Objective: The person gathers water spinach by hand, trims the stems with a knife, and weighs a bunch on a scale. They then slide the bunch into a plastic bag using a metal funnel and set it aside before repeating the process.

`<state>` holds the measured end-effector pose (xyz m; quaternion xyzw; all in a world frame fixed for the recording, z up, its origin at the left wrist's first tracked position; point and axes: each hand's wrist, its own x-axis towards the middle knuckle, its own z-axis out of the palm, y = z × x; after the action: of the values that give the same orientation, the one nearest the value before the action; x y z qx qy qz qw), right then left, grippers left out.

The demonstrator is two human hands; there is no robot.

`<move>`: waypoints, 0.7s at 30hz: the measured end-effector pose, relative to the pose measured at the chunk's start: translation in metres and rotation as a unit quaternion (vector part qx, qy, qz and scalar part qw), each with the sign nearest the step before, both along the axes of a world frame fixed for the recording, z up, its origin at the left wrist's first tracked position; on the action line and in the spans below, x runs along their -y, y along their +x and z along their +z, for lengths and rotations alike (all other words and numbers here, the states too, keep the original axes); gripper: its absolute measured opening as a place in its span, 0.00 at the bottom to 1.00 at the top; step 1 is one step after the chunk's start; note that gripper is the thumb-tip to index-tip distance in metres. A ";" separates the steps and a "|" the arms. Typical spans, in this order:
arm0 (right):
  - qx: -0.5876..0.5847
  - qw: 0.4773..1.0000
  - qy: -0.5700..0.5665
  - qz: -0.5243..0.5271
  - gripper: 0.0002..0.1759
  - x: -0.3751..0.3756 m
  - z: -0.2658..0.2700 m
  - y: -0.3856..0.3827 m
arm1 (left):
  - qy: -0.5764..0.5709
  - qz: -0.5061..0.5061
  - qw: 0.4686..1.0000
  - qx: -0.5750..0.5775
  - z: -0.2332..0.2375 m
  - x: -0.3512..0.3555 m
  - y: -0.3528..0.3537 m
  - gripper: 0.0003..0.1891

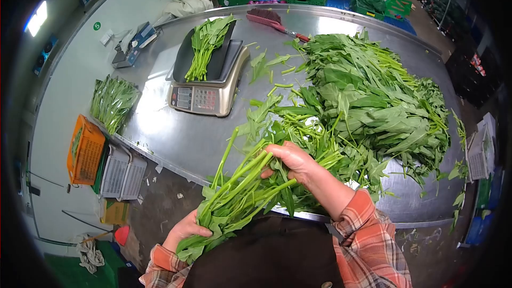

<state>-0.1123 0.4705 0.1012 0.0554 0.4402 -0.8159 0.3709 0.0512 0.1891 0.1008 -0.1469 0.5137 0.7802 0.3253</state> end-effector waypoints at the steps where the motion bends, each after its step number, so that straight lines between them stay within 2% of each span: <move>1: 0.001 1.000 0.012 0.000 0.13 -0.001 0.002 0.001 | 0.024 0.017 1.000 0.003 0.000 -0.004 0.003 0.47; 2: 0.002 1.000 0.023 0.000 0.13 -0.001 0.003 0.002 | 0.047 0.033 0.998 0.005 0.000 -0.007 0.006 0.47; 3: -0.055 0.997 0.050 -0.017 0.11 0.004 -0.004 0.001 | 0.070 0.041 0.997 0.010 -0.005 -0.008 0.009 0.48; 4: -0.174 0.972 0.150 -0.044 0.10 0.003 -0.007 0.004 | 0.092 0.050 0.994 0.015 -0.014 -0.007 0.011 0.48; 5: -0.289 0.923 0.245 -0.070 0.10 0.000 -0.007 0.006 | 0.115 0.059 0.991 0.019 -0.019 -0.008 0.012 0.49; 6: -0.398 0.849 0.333 -0.094 0.09 0.000 -0.005 0.008 | 0.107 0.062 0.992 0.024 -0.017 -0.014 0.012 0.49; 7: -0.429 0.843 0.284 -0.160 0.09 0.003 -0.011 0.009 | 0.099 0.066 0.992 0.031 -0.013 -0.021 0.012 0.50; 9: -0.240 0.954 0.119 -0.138 0.08 -0.002 -0.008 0.002 | 0.102 0.049 0.993 0.023 -0.017 -0.023 0.013 0.50; 11: -0.063 0.994 -0.014 -0.088 0.07 -0.011 -0.009 -0.008 | 0.089 0.025 0.996 0.020 -0.014 -0.023 0.016 0.50; 12: -0.227 0.957 0.135 -0.117 0.07 -0.012 -0.020 -0.012 | 0.082 0.014 0.996 0.019 -0.010 -0.026 0.017 0.49; 13: -0.380 0.872 0.276 -0.140 0.07 -0.012 -0.036 -0.017 | 0.090 0.028 0.995 0.031 -0.007 -0.029 0.019 0.49; 14: -0.513 0.743 0.400 -0.156 0.08 -0.014 -0.047 -0.021 | 0.097 0.042 0.993 0.045 -0.004 -0.032 0.021 0.49; 16: -0.500 0.777 0.326 -0.201 0.08 -0.028 -0.033 -0.038 | 0.114 0.066 0.989 0.071 -0.006 -0.032 0.028 0.48; 17: -0.371 0.876 0.228 -0.210 0.11 -0.040 -0.031 -0.059 | 0.127 0.077 0.985 0.085 -0.014 -0.025 0.038 0.48; 18: -0.288 0.924 0.169 -0.184 0.17 -0.061 0.006 -0.063 | 0.140 0.087 0.981 0.098 -0.016 -0.018 0.046 0.48; 19: -0.281 0.919 0.212 -0.179 0.22 -0.080 0.000 -0.084 | 0.150 0.087 0.980 0.102 -0.014 -0.012 0.051 0.48; 20: -0.279 0.940 0.174 -0.088 0.24 -0.095 -0.001 -0.105 | 0.163 0.087 0.977 0.105 -0.012 -0.006 0.057 0.47; 21: -0.344 0.859 0.369 0.086 0.24 -0.100 -0.006 -0.120 | 0.177 0.085 0.975 0.108 -0.013 -0.004 0.061 0.47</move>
<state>-0.2327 0.5704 0.0951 -0.1338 0.8114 -0.5259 0.2173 0.1117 0.1934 0.0882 -0.2131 0.3148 0.8633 0.3318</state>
